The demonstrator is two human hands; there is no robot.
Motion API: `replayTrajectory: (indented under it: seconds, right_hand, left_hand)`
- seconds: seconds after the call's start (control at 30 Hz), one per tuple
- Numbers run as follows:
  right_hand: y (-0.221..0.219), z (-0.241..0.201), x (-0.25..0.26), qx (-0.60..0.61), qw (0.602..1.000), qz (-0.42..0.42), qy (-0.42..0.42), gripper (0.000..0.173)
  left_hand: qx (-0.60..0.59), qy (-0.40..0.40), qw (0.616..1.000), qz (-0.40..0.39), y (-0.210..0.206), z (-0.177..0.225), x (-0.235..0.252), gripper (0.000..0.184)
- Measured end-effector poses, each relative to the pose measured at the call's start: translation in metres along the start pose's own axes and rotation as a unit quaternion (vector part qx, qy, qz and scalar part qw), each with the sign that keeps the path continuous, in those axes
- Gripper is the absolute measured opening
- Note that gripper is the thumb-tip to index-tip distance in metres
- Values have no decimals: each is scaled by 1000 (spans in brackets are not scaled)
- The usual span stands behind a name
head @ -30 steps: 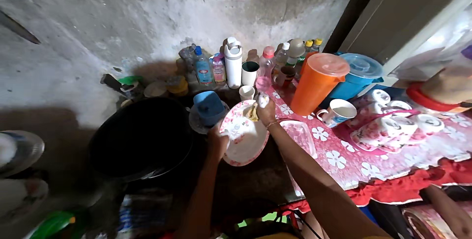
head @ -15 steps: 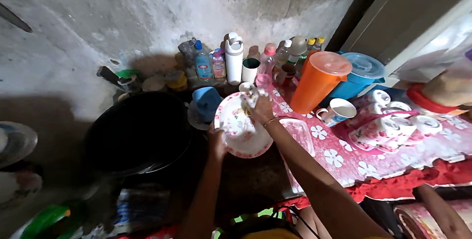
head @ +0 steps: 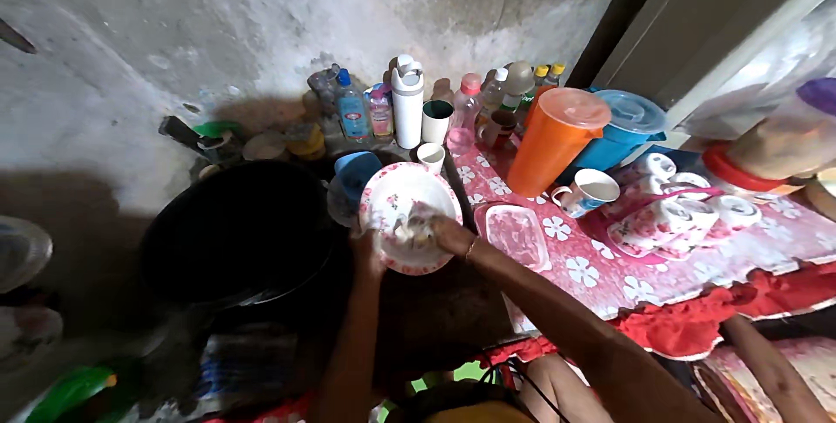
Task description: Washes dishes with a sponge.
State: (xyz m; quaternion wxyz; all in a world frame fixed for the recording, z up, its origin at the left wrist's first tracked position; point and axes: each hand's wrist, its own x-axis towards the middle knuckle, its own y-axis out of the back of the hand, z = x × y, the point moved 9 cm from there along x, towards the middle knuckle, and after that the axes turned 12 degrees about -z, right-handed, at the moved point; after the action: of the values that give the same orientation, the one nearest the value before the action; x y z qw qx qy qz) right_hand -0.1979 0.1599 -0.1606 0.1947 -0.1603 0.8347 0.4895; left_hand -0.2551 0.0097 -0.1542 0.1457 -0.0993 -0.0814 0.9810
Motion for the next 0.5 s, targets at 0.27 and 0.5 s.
replayTrajectory:
  seconds: [0.27,0.5]
  right_hand:
    - [10,-35,-8,170,976,131,49,41]
    - [32,20,-4,-32,989,123,-81,35]
  left_hand:
    - [-70,-14,997,-41,-25,0,-9,32]
    - [-44,-10,999,-25,-19,-8,-23,37]
